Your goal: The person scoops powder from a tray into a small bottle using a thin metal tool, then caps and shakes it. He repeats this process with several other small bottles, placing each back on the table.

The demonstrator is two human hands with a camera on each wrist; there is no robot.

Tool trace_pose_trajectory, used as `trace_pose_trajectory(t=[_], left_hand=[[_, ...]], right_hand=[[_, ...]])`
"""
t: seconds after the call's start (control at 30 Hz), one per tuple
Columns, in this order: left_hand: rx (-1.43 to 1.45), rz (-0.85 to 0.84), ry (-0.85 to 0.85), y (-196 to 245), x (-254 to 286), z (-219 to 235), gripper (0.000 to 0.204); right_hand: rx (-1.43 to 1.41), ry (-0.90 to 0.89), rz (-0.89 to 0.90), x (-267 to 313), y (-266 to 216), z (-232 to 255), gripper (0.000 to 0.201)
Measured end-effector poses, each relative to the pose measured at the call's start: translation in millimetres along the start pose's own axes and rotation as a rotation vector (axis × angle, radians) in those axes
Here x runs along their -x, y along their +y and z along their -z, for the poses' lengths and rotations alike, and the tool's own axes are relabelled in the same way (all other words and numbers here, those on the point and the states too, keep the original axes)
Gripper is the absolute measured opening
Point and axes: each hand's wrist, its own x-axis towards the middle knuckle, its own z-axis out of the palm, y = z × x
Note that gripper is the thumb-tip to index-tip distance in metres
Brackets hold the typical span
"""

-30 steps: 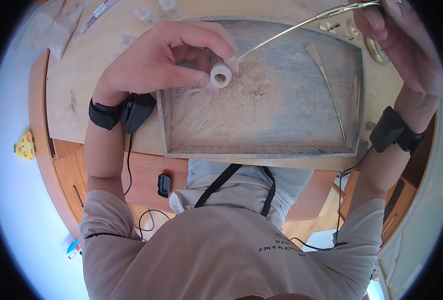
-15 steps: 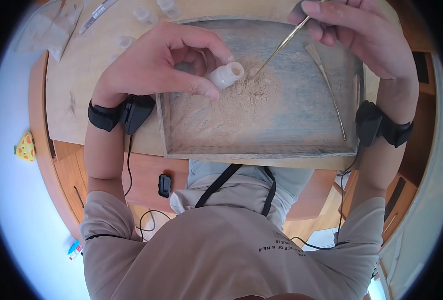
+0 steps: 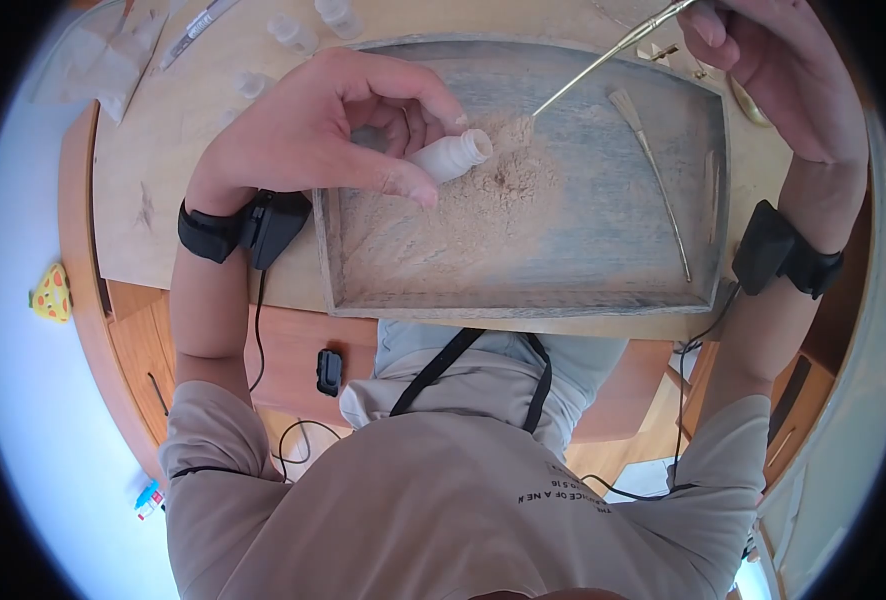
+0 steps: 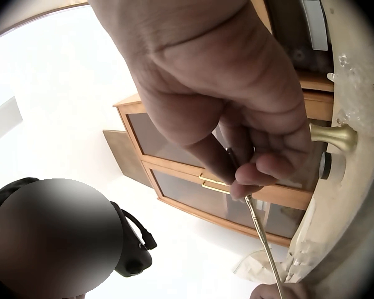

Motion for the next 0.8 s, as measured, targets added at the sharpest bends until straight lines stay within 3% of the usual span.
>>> trace_pose_trajectory(t=[0.4,0.63,0.8], left_hand=[[-0.001,0.052,-0.008,5,-1,0,0.045],[0.068,0.056,0.023,9,-2,-4,0.041],[0.057,0.023,-0.018,6,-3,-1,0.037]], right_hand=[[-0.006,-0.029,0.0,0,1,-9,0.022],[0.161,-0.106,-0.006,8,-2,-24,0.021],[0.201,0.013,0.097,16,-10,-3,0.021]])
